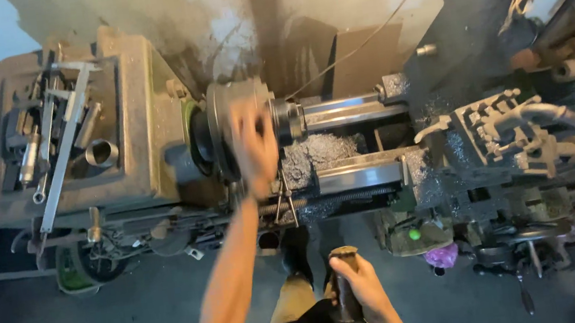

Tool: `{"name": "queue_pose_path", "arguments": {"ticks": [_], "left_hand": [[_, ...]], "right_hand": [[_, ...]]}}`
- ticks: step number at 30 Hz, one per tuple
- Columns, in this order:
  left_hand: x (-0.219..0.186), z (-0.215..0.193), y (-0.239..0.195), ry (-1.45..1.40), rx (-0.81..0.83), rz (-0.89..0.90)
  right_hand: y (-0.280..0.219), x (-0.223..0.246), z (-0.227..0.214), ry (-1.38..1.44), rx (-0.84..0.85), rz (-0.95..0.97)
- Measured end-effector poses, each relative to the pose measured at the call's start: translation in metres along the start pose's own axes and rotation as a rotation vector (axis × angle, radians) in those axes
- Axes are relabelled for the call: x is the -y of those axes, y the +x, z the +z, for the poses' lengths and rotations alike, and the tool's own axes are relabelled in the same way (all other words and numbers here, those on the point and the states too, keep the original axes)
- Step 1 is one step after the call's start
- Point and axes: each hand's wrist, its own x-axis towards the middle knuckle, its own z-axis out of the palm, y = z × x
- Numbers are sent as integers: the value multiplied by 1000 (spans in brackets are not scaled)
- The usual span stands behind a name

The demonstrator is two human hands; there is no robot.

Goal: The person picks up a round metal drum-like casting from the floor, carries it to a lathe, and mounts it in the chuck. They tighten the chuck with a wrench, operate the lathe to machine the part, tap it with a mallet, then loosen the chuck and remove the part.

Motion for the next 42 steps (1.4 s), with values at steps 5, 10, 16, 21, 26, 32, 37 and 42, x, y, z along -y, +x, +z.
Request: {"name": "queue_pose_path", "arguments": {"ticks": [5,10,16,21,26,32,37,42], "left_hand": [[196,-10,-230,428,440,61],[185,-22,-260,965,980,-107],[28,-61,-148,-104,628,-230],[-34,-77,-8,-251,22,86],[39,-14,103,51,80,173],[150,67,149,240,387,-74],[160,92,157,262,559,-134],[127,93,120,134,150,-144]], "right_hand": [[10,3,-3,-7,16,-13],[27,12,-16,7,14,-17],[17,45,4,267,6,52],[50,23,-12,117,1,-83],[26,65,10,526,1,38],[53,15,-24,501,137,96],[35,-5,-19,402,96,128],[5,-19,-18,30,-17,78]]}}
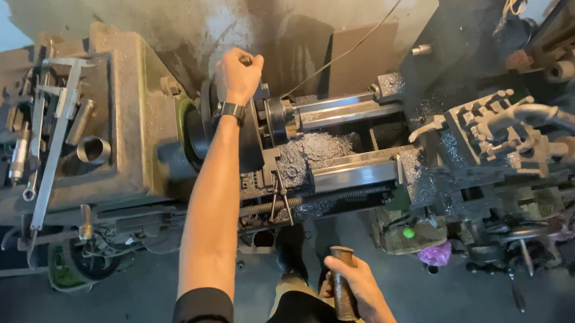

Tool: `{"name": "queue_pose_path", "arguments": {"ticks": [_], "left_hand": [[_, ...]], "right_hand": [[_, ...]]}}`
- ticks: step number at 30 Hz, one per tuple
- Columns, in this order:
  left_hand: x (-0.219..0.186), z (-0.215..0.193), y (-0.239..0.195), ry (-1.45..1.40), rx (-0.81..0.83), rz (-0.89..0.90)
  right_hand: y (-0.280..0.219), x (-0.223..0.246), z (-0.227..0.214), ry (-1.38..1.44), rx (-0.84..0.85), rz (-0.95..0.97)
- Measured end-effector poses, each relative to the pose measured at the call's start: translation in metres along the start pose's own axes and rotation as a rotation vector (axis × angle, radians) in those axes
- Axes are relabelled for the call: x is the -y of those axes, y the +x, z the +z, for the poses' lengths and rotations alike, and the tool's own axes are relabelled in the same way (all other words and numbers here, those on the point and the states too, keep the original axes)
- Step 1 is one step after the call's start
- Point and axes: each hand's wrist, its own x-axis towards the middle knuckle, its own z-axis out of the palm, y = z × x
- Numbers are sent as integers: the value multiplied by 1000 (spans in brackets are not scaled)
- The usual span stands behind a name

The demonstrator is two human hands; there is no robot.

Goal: The person picks up a round metal drum-like casting from the floor, carries it to a lathe, and mounts it in the chuck. They tighten the chuck with a wrench, operate the lathe to machine the part, tap it with a mallet, then loosen the chuck and remove the part.

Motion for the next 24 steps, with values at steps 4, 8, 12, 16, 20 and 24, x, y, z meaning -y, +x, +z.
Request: {"name": "queue_pose_path", "arguments": {"ticks": [4,8,12,16,20,24], "left_hand": [[-52,-50,-49,0,-63,43],[-85,-99,-124,-139,-79,290],[-75,-119,-203,-164,6,316],[-19,-90,-250,-125,-6,361],[-11,-84,-267,-60,-27,332],[22,-69,-305,-212,-186,-124]], "right_hand": [[2,-4,-1,229,-83,30],[31,-11,-16,301,-75,50],[44,-6,-7,212,0,6],[43,38,13,128,5,-106],[24,128,66,66,189,-430],[24,218,141,3,418,-768]]}}
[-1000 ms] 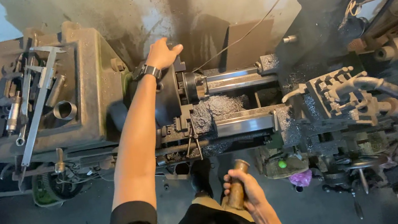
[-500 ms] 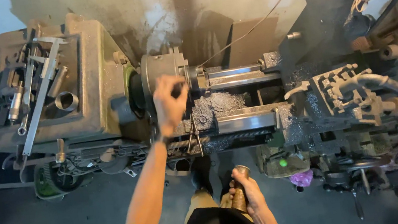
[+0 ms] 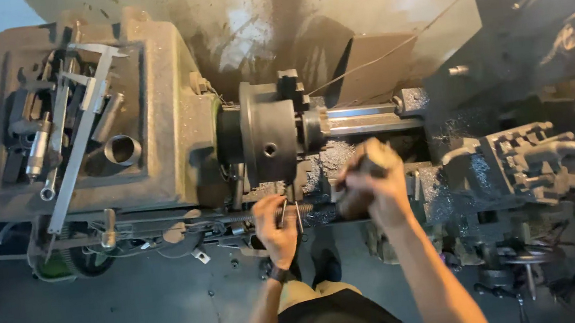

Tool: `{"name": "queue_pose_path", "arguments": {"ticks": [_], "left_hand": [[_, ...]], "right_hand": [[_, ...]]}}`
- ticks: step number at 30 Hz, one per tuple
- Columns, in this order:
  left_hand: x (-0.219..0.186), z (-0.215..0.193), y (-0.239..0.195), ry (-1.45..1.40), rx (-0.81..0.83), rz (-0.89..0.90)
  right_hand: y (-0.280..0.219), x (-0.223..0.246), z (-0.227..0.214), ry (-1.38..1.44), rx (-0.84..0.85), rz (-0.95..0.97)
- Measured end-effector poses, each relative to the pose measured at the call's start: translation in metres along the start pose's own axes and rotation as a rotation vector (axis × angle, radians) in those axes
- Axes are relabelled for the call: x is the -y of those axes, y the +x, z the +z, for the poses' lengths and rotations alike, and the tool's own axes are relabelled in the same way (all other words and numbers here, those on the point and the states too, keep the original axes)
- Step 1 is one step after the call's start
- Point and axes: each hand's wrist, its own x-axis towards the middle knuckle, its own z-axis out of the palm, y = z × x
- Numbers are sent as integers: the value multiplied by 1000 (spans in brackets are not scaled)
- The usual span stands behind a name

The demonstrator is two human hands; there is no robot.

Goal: The person picks up a round metal drum-like casting from the floor, carries it to a lathe, and mounts it in the chuck. They tighten the chuck with a wrench, operate the lathe to machine the part, tap it with a mallet, then loosen the chuck and remove the part.

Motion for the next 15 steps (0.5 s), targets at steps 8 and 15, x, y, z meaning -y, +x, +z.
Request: {"name": "queue_pose_path", "arguments": {"ticks": [8,15], "left_hand": [[176,72,59,-1483,-180,-933],[204,101,63,-1745,-109,-813]], "right_hand": [[161,-40,103,-400,43,-311],[176,-23,132,-515,148,-264]]}}
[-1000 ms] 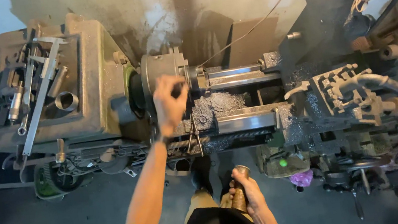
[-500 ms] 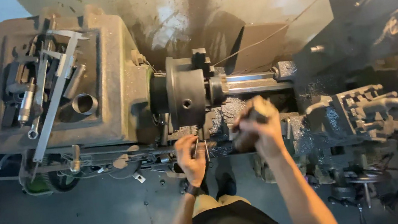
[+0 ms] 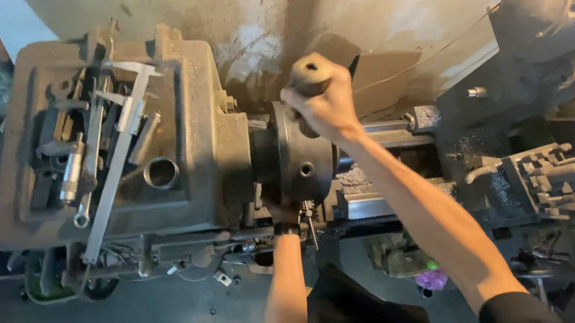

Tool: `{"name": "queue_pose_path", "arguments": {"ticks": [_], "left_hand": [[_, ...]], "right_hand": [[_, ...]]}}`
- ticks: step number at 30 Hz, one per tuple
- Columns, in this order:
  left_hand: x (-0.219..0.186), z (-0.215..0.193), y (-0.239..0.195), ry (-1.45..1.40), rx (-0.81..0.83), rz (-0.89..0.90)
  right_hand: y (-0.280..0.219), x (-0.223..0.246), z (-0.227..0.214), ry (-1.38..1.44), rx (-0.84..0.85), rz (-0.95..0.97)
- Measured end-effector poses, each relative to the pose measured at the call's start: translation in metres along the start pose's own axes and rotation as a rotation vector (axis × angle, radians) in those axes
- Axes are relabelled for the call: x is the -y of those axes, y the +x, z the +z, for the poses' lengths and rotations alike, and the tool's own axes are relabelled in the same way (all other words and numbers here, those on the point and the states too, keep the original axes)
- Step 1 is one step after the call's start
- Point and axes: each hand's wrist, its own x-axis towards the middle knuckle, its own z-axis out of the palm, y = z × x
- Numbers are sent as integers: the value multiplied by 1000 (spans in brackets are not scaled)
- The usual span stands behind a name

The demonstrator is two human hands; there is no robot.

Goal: The person picks up a round metal drum-like casting from the floor, carries it to a lathe, and mounts it in the chuck. They tighten the chuck with a wrench, operate the lathe to machine the part, tap it with a mallet, then loosen the chuck and remove the part.

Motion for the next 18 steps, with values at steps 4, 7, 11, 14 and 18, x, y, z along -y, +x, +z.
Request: {"name": "queue_pose_path", "arguments": {"ticks": [4,7,11,14,18], "left_hand": [[1,7,-2,-52,-4,-71],[3,-6,2,-60,-18,-59],[3,-4,0,-39,-1,-58],[-12,47,-20,-1,8,-82],[-22,56,-55,79,-72,-128]], "right_hand": [[20,50,-31,74,43,-42],[23,36,-32,242,108,-66],[-3,-29,-2,-195,-65,-287],[-24,-47,-3,-371,-18,-201],[-66,-11,-33,76,-125,114]]}}
